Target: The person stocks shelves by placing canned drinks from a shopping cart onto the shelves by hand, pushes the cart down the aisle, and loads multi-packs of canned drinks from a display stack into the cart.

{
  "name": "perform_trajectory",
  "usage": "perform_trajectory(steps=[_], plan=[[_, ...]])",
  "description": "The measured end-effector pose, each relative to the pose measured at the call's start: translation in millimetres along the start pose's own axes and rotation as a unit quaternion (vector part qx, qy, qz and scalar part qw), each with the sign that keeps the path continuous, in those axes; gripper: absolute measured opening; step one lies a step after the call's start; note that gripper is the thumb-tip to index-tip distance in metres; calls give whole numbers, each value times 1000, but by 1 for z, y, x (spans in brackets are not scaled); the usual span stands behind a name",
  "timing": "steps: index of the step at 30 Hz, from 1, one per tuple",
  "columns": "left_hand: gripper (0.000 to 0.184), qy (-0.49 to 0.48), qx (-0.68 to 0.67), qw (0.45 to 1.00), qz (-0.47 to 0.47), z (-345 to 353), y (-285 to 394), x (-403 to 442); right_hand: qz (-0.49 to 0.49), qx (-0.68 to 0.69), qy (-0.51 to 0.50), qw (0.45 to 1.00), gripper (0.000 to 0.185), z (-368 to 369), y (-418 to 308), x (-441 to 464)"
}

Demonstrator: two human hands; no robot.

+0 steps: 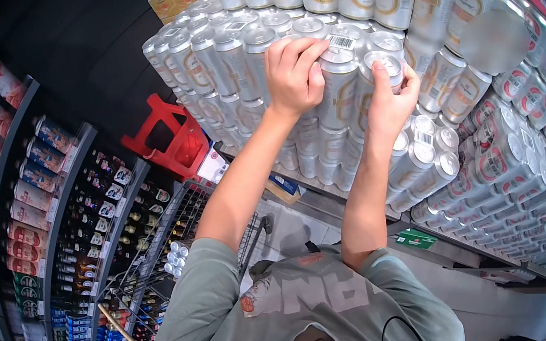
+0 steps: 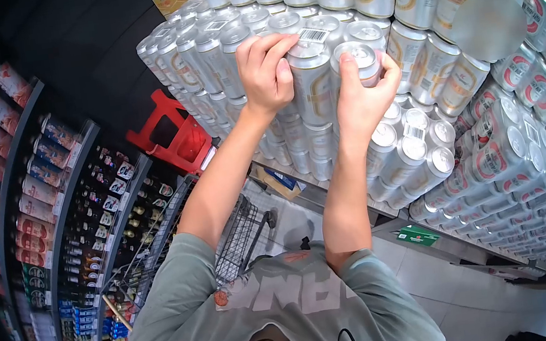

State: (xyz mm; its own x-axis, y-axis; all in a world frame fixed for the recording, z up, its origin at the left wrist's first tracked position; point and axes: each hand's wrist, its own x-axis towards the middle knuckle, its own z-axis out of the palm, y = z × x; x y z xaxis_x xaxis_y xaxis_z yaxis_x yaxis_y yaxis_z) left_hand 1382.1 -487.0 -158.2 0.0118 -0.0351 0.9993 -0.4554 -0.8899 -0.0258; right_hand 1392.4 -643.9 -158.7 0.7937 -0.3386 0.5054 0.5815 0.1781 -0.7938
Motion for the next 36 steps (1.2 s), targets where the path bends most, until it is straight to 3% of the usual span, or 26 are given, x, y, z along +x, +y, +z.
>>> perform_trajectory(steps=[8, 10, 11, 12, 14, 15, 16, 17, 18, 20, 22, 24, 26, 28, 29, 31, 34, 36], plan=[[29, 13, -53, 998, -33, -13, 9, -12, -22, 51, 11, 998, 49, -2, -11, -20], [34, 94, -82, 972, -199, -18, 23, -16, -24, 68, -6, 997, 52, -8, -20, -34], [37, 82, -108, 948, -289, -27, 29, -18, -48, 66, -34, 996, 57, -16, -17, -40], [32, 119, -203, 879, -415, -33, 35, -18, -62, 61, -45, 995, 60, -22, -17, -49], [32, 74, -342, 761, -547, -64, 43, -12, -134, 34, -78, 987, 62, -36, -16, -68], [32, 87, -337, 763, -545, -78, 40, -13, -143, 33, -78, 986, 64, -40, -20, -80], [32, 39, -363, 752, -549, -93, 38, -16, -158, 35, -94, 982, 62, -46, -21, -90], [33, -7, -387, 738, -553, -105, 36, -19, -118, 77, -107, 984, 54, -52, -24, -100], [33, 9, -379, 738, -558, -116, 35, -17, -99, 116, -109, 982, 31, -50, -39, -106], [31, -39, -454, 577, -677, -138, 40, -15, -29, 171, -121, 977, 22, -57, -41, -124], [29, -6, -440, 594, -674, -151, 48, -32, -66, 112, -88, 988, 28, -53, -43, -154], [30, 14, -442, 619, -649, -165, 52, -45, -102, 83, -116, 984, 27, -56, -46, -168], [24, 62, -426, 612, -664, -185, 61, -52, -69, 126, -141, 980, 25, -48, -62, -178], [28, 44, -394, 622, -675, -214, 70, -76, -49, 99, -194, 975, 25, -51, -61, -184], [37, 86, -384, 631, -669, -226, 75, -84, 11, 93, -207, 974, 25, -47, -61, -188], [36, 121, -336, 633, -687, -259, 81, -109, 130, 90, -244, 957, 29, -38, -52, -203], [36, 173, -271, 612, -723, -314, 90, -142, 286, 95, -329, 895, 21, -5, -25, -238], [36, 195, -174, 595, -760, -348, 96, -173, 341, 124, -388, 847, 20, 7, 19, -275]])
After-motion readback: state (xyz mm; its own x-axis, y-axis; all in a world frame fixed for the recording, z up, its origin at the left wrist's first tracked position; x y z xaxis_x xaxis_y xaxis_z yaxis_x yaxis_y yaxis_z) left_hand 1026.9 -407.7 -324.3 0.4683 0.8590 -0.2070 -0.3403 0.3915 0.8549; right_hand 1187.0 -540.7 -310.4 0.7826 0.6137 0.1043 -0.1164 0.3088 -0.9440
